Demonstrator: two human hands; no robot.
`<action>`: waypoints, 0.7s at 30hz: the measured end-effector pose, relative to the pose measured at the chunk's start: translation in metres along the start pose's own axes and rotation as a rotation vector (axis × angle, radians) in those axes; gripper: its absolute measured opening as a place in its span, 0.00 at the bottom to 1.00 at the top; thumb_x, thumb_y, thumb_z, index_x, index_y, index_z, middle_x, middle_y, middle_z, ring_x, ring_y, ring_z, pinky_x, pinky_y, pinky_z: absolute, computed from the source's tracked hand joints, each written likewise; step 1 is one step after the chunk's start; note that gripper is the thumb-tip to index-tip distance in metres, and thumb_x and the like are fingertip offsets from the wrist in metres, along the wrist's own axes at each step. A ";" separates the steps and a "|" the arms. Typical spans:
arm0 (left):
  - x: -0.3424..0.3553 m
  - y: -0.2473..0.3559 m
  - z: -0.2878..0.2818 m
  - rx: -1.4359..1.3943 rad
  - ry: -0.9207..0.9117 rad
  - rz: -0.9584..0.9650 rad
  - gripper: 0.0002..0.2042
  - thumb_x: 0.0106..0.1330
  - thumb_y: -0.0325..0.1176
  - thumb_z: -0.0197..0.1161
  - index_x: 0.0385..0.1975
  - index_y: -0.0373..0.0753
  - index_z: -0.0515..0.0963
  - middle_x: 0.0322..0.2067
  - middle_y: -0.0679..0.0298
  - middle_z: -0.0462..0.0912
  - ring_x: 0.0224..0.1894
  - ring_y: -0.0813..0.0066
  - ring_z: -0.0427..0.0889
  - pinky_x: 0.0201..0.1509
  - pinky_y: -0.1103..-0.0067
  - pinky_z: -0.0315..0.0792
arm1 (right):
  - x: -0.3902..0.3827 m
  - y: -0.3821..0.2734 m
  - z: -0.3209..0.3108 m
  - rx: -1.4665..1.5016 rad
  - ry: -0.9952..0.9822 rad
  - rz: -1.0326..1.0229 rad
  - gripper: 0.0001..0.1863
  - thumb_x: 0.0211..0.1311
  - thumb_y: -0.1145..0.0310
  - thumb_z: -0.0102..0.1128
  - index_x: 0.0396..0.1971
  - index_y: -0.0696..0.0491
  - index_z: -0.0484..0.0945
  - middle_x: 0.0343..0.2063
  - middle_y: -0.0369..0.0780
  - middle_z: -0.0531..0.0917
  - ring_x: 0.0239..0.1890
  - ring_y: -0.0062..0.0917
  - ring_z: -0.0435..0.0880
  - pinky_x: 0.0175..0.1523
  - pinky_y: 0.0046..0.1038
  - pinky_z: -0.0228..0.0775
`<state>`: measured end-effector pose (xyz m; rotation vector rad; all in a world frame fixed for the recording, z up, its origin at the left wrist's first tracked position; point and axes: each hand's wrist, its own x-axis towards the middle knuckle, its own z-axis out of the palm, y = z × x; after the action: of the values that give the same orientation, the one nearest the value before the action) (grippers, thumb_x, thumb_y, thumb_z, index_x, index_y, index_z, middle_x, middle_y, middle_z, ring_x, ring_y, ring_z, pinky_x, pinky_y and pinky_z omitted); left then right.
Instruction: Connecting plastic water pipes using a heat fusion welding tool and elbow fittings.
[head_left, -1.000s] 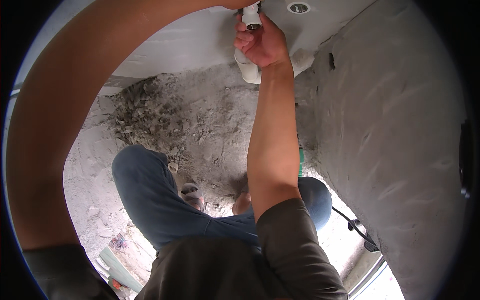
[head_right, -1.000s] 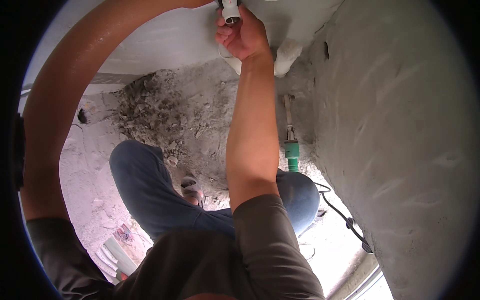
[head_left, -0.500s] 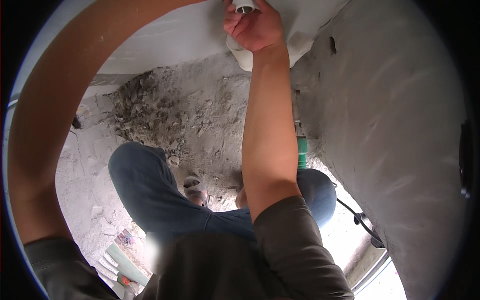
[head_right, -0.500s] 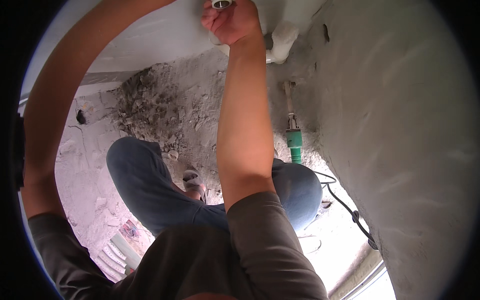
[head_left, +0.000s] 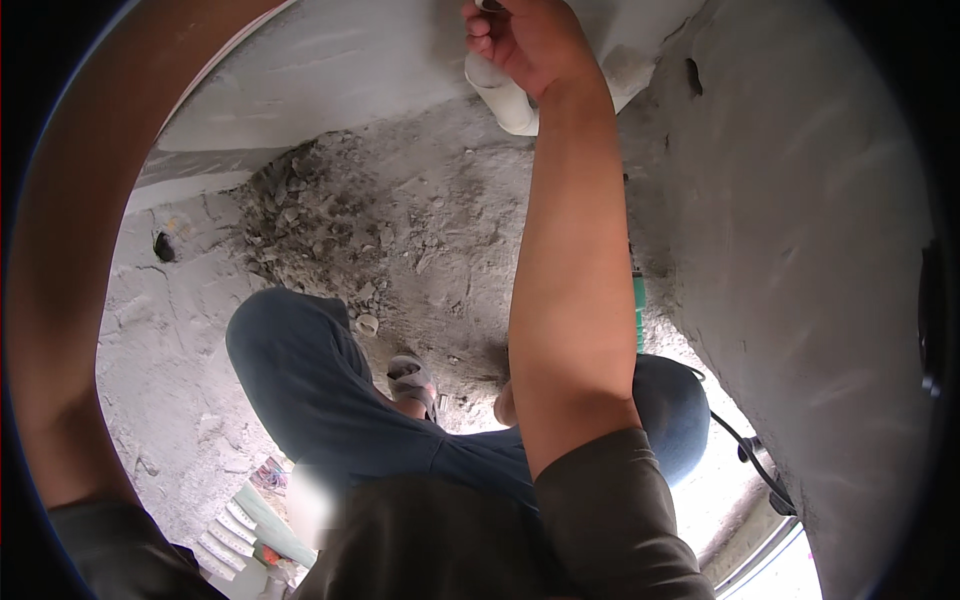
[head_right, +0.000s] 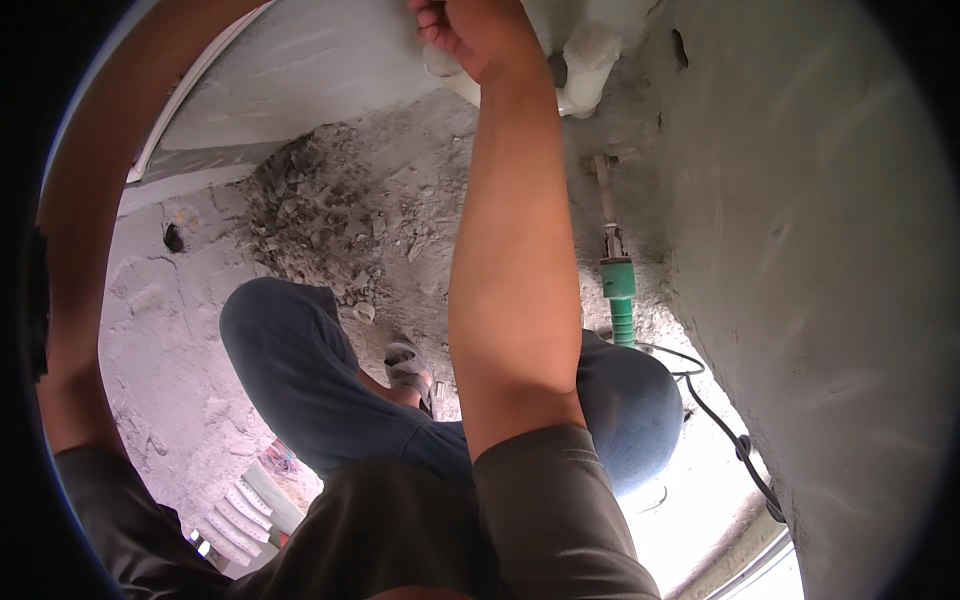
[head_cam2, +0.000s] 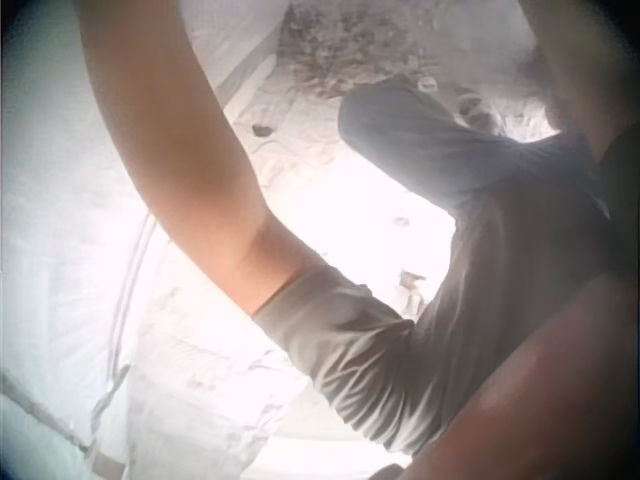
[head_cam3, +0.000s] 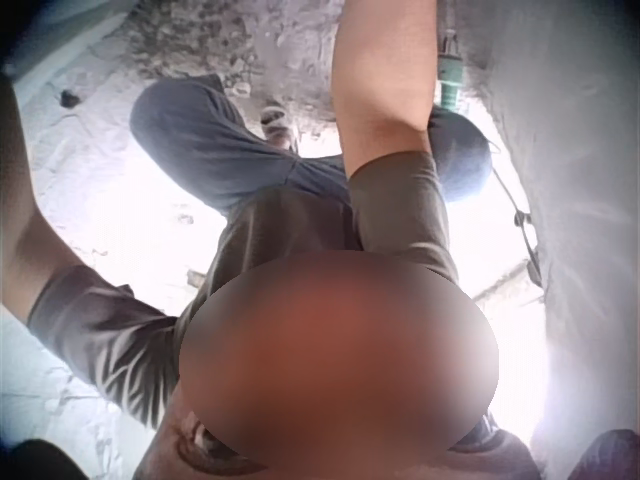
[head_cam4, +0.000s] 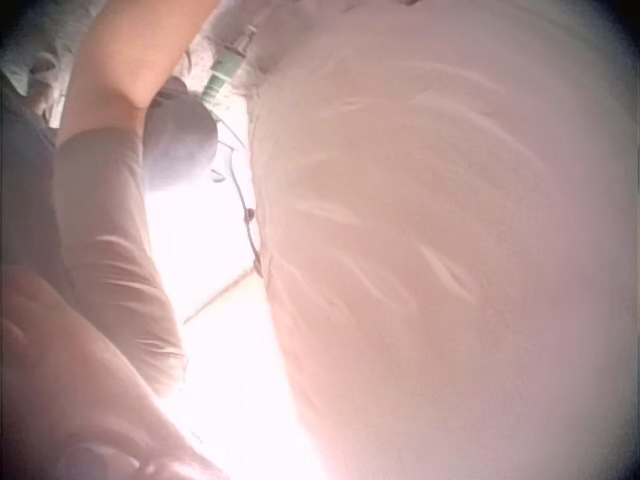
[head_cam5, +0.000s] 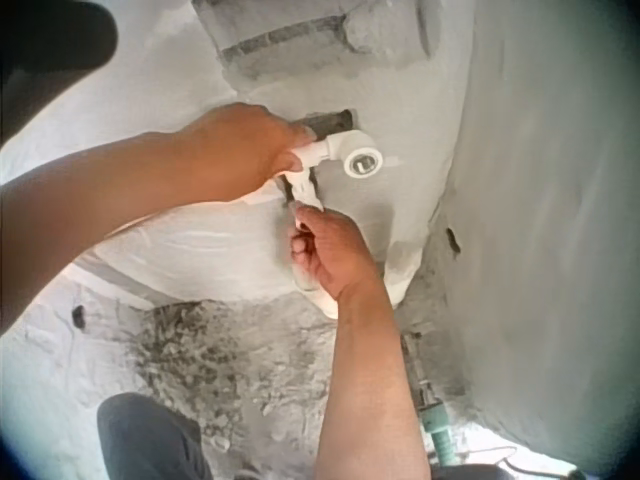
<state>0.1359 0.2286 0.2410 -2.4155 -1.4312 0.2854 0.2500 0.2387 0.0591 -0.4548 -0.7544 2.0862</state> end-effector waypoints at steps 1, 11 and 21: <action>0.002 0.000 0.000 0.008 -0.008 0.010 0.08 0.66 0.36 0.59 0.41 0.42 0.79 0.33 0.52 0.84 0.40 0.49 0.83 0.44 0.59 0.74 | 0.000 -0.001 0.001 0.007 0.003 -0.007 0.09 0.67 0.64 0.60 0.33 0.54 0.76 0.23 0.36 0.79 0.20 0.22 0.76 0.25 0.24 0.71; 0.010 -0.003 0.001 0.048 -0.105 -0.018 0.08 0.67 0.36 0.58 0.37 0.40 0.81 0.33 0.50 0.83 0.41 0.48 0.82 0.44 0.60 0.74 | -0.006 0.002 0.020 -0.246 0.234 -0.050 0.13 0.63 0.62 0.58 0.24 0.54 0.72 0.17 0.34 0.73 0.16 0.20 0.70 0.23 0.23 0.64; 0.011 -0.005 -0.002 0.001 -0.100 0.012 0.08 0.66 0.36 0.59 0.35 0.39 0.81 0.32 0.49 0.83 0.40 0.46 0.82 0.44 0.60 0.74 | -0.002 0.002 0.021 -0.282 0.264 -0.052 0.13 0.62 0.61 0.59 0.27 0.55 0.71 0.18 0.36 0.74 0.18 0.20 0.70 0.24 0.24 0.64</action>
<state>0.1375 0.2402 0.2444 -2.4413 -1.4581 0.4144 0.2385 0.2286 0.0738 -0.8390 -0.8935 1.8311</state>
